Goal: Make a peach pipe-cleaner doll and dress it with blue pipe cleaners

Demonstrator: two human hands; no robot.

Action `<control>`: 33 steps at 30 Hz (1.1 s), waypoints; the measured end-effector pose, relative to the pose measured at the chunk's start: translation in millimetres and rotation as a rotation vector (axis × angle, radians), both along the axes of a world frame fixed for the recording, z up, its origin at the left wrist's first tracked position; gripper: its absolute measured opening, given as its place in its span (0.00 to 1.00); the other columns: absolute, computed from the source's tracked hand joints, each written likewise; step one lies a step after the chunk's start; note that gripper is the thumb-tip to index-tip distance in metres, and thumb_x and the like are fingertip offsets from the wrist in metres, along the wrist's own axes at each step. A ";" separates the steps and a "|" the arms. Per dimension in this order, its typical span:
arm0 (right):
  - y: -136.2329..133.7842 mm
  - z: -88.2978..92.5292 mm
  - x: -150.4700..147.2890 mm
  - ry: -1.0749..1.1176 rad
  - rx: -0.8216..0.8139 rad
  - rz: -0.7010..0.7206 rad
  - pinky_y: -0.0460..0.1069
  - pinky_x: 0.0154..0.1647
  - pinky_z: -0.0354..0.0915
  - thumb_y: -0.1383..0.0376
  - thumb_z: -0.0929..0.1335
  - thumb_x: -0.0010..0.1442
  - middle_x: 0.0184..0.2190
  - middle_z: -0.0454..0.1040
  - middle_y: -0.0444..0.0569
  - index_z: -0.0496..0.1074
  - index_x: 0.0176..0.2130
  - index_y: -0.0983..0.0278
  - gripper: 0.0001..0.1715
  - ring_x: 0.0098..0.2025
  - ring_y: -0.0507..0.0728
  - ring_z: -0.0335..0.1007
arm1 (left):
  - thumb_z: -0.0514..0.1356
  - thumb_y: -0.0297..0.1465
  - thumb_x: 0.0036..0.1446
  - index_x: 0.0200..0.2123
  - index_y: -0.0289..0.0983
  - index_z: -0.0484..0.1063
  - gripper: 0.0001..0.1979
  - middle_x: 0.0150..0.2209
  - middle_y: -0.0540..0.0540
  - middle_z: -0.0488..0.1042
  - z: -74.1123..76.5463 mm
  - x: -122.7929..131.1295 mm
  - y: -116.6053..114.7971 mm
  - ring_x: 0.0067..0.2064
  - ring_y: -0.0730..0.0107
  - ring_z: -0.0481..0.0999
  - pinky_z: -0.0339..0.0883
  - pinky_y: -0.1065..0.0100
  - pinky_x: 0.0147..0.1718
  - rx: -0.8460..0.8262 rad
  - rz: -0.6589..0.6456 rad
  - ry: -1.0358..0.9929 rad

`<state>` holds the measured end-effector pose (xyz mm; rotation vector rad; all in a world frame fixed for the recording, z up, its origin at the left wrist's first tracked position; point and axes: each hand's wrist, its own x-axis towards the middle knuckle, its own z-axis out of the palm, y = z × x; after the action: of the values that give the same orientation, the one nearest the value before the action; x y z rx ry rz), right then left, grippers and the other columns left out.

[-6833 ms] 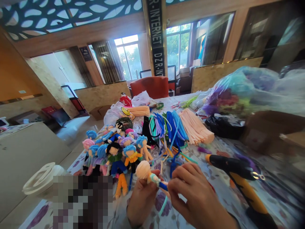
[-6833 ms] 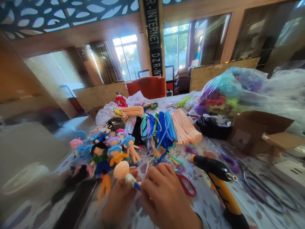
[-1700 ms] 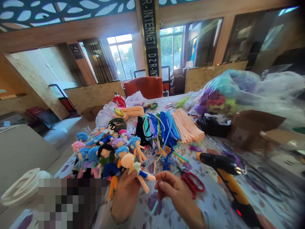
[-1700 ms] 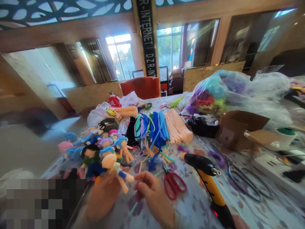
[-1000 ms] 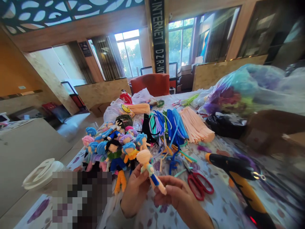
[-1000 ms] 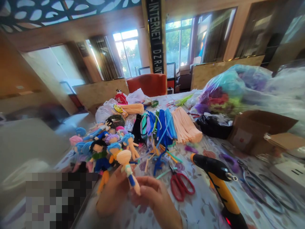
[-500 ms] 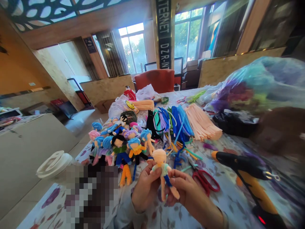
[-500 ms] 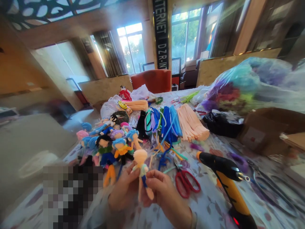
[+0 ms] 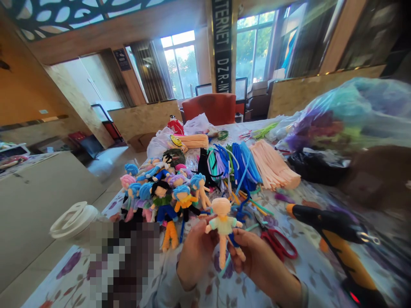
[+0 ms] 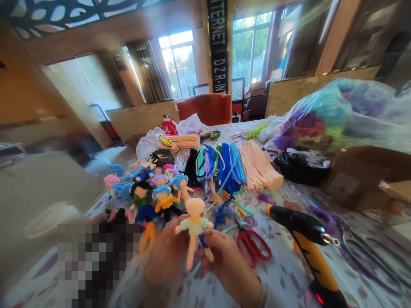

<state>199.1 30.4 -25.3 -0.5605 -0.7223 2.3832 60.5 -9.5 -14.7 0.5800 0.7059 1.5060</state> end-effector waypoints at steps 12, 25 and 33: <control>2.5 -6.3 2.1 0.027 -0.218 -0.026 0.41 0.21 0.62 0.66 0.72 0.48 0.19 0.67 0.40 0.73 0.30 0.69 0.08 0.18 0.46 0.59 | 0.59 0.45 0.54 0.38 0.36 0.78 0.19 0.38 0.40 0.78 0.3 -2.6 -1.8 0.34 0.59 0.74 0.66 0.61 0.36 0.017 0.052 0.054; 3.6 0.9 0.2 -0.140 0.089 -0.143 0.41 0.17 0.55 0.61 0.74 0.46 0.16 0.64 0.38 0.72 0.28 0.67 0.12 0.17 0.46 0.56 | 0.64 0.40 0.51 0.37 0.36 0.76 0.14 0.34 0.41 0.78 0.1 -1.7 0.0 0.35 0.58 0.76 0.67 0.61 0.35 -0.023 0.098 0.115; -6.1 10.5 11.3 -0.558 0.858 -0.414 0.46 0.31 0.64 0.62 0.70 0.56 0.30 0.73 0.46 0.73 0.40 0.62 0.10 0.30 0.54 0.68 | 0.68 0.27 0.46 0.34 0.35 0.78 0.09 0.33 0.46 0.77 -5.8 1.4 -0.2 0.38 0.65 0.74 0.65 0.63 0.43 0.005 0.089 0.120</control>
<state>210.5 24.3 -14.7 -0.8725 -1.5682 1.3374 62.0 -9.7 -20.5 0.6544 0.8299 1.5657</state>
